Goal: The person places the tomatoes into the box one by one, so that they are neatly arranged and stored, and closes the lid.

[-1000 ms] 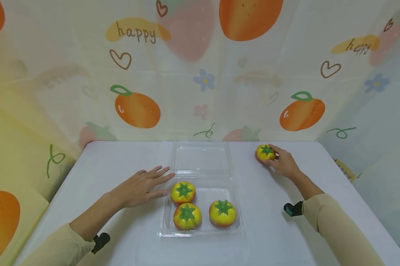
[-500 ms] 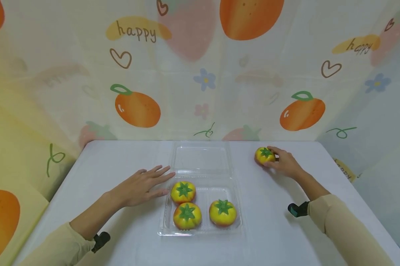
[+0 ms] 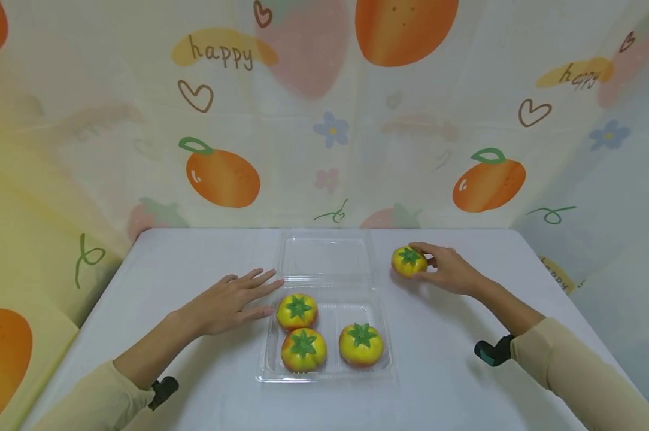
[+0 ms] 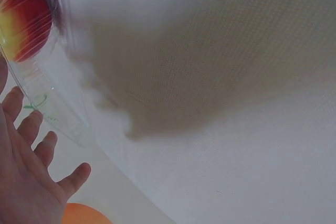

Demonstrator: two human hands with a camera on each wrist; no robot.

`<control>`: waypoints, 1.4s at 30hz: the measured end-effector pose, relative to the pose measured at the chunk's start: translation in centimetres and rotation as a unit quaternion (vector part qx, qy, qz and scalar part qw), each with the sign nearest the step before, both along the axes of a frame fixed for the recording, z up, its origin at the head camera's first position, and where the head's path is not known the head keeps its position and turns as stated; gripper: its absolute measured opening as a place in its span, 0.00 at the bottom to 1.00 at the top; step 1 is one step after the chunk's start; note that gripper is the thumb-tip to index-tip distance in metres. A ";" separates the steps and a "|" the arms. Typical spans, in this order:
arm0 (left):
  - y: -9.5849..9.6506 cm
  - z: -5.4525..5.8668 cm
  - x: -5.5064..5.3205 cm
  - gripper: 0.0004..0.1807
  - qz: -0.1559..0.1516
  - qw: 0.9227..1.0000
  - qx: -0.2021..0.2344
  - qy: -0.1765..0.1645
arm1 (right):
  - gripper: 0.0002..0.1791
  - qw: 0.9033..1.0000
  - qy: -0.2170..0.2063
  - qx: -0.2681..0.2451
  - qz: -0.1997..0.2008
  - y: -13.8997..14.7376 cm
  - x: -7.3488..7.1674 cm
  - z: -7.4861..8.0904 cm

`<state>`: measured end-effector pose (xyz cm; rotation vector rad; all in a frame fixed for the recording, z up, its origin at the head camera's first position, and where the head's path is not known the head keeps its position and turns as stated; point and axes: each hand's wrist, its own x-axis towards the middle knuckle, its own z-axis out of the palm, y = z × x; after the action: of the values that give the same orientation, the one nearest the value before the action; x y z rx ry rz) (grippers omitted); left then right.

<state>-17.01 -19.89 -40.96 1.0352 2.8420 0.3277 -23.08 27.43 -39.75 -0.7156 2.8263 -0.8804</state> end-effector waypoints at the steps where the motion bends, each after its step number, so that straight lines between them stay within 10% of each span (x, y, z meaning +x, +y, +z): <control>1: 0.0 0.0 0.0 0.35 0.000 1.000 0.000 -0.001 | 0.36 1.000 0.000 -0.001 0.008 -0.4 0.2 0.2; 19: -0.2 0.0 0.1 0.34 -0.011 1.000 0.002 0.015 | 0.36 0.996 -0.001 -0.025 0.087 -5.4 2.3 3.9; 42: -0.3 -0.3 0.0 0.34 -0.011 1.000 0.003 0.020 | 0.35 0.976 -0.075 0.020 0.204 -9.9 4.5 3.6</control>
<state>-16.97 -20.19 -41.23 1.0857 2.8651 0.3178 -18.57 17.50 -36.13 -1.1180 2.4279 -0.7665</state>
